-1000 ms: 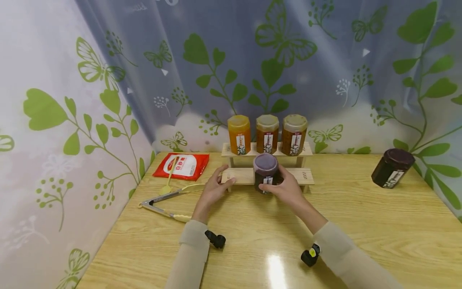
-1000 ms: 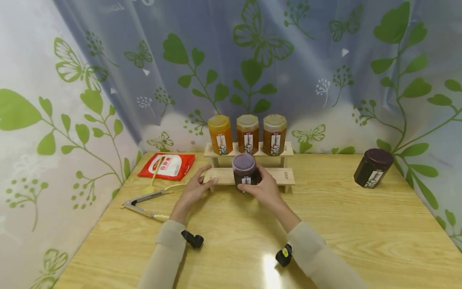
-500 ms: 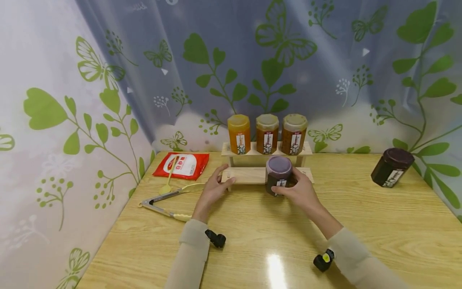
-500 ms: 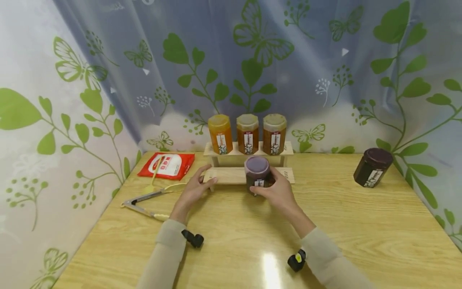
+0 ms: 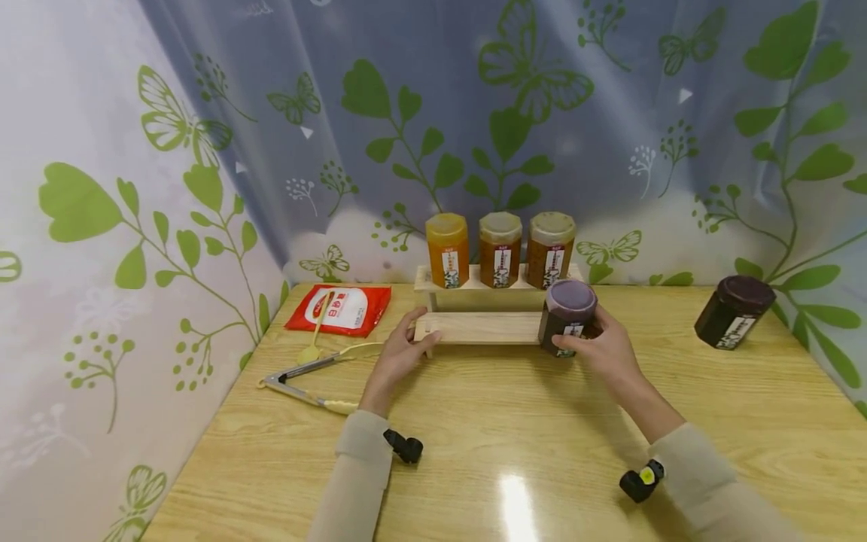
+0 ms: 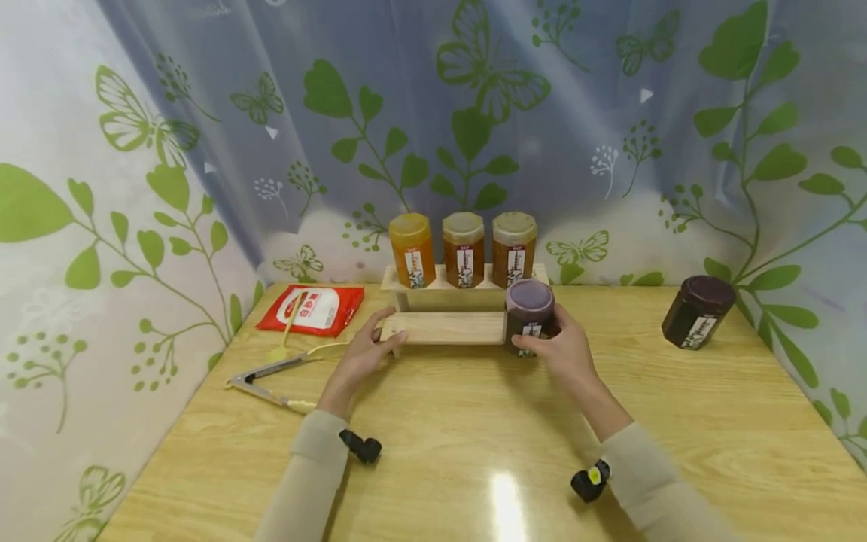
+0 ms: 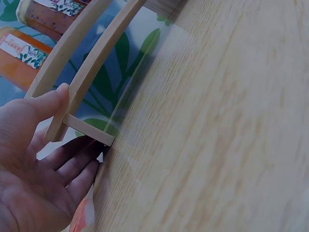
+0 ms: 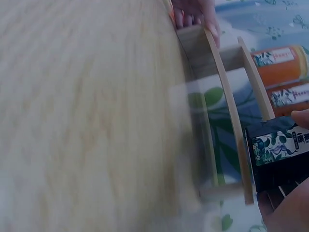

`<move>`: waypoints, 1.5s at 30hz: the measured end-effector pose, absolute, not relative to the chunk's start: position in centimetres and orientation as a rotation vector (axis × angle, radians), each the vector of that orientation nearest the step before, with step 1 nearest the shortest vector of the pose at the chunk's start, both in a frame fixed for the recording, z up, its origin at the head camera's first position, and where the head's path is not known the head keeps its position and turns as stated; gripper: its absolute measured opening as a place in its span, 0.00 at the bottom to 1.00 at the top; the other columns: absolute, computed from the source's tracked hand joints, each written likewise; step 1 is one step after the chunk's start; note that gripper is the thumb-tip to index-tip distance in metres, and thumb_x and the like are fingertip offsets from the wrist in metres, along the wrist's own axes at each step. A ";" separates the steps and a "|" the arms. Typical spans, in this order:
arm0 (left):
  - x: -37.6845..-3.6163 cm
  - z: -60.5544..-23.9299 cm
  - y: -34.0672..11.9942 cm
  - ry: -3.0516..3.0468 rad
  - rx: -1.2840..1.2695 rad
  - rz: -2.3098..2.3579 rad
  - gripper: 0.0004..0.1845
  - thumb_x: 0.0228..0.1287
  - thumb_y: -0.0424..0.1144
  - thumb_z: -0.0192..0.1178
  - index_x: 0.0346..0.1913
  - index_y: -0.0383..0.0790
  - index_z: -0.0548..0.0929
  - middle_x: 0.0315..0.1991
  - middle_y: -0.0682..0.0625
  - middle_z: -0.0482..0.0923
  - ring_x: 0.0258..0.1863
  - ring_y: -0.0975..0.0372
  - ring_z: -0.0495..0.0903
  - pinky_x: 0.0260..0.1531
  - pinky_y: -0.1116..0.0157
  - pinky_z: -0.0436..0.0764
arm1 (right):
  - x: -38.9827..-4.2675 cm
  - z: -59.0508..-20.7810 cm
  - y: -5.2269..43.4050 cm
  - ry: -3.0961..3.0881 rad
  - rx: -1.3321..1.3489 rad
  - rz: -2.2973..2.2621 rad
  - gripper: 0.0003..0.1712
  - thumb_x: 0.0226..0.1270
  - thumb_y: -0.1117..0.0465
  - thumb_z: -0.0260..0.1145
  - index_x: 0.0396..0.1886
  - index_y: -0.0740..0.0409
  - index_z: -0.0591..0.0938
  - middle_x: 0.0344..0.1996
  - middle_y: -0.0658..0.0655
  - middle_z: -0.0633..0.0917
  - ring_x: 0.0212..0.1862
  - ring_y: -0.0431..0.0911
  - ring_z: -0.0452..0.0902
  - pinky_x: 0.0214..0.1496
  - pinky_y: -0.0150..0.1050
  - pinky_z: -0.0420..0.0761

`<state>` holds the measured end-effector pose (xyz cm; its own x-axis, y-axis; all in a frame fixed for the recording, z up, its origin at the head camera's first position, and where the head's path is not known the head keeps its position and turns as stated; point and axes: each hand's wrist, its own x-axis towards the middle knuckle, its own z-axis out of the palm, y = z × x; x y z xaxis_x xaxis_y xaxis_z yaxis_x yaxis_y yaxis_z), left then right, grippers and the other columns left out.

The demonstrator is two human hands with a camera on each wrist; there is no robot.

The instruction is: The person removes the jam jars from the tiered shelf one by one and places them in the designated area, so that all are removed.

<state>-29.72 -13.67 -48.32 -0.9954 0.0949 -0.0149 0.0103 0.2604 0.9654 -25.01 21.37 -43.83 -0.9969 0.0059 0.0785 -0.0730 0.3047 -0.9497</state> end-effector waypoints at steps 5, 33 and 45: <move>-29.7 -48.2 -13.7 2.472 0.072 1.827 0.36 0.72 0.48 0.68 0.79 0.57 0.67 0.64 0.40 0.80 0.52 0.56 0.81 0.50 0.59 0.75 | -25.7 -42.9 23.4 -2.474 -0.002 1.799 0.48 0.67 0.55 0.77 0.81 0.56 0.64 0.69 0.63 0.74 0.61 0.43 0.73 0.59 0.39 0.76; -29.6 -48.2 -13.6 2.482 0.033 1.798 0.35 0.70 0.51 0.69 0.77 0.62 0.69 0.72 0.41 0.72 0.69 0.49 0.73 0.66 0.47 0.70 | -28.1 -46.6 34.8 -2.576 -0.443 1.661 0.57 0.72 0.47 0.69 0.86 0.56 0.44 0.82 0.71 0.45 0.80 0.72 0.38 0.75 0.72 0.49; -29.6 -48.0 -13.7 2.469 0.041 1.817 0.35 0.71 0.49 0.69 0.77 0.60 0.68 0.66 0.41 0.79 0.59 0.53 0.80 0.60 0.51 0.73 | -28.9 -46.7 36.1 -2.639 -0.384 1.656 0.57 0.74 0.47 0.67 0.86 0.55 0.41 0.82 0.72 0.41 0.80 0.74 0.35 0.73 0.75 0.47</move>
<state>-29.62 -13.69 -48.02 -0.9968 0.0662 -0.0452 -0.0234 0.2981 0.9542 -28.95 36.13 -46.70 -0.9700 0.2073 -0.1270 0.2046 0.4137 -0.8871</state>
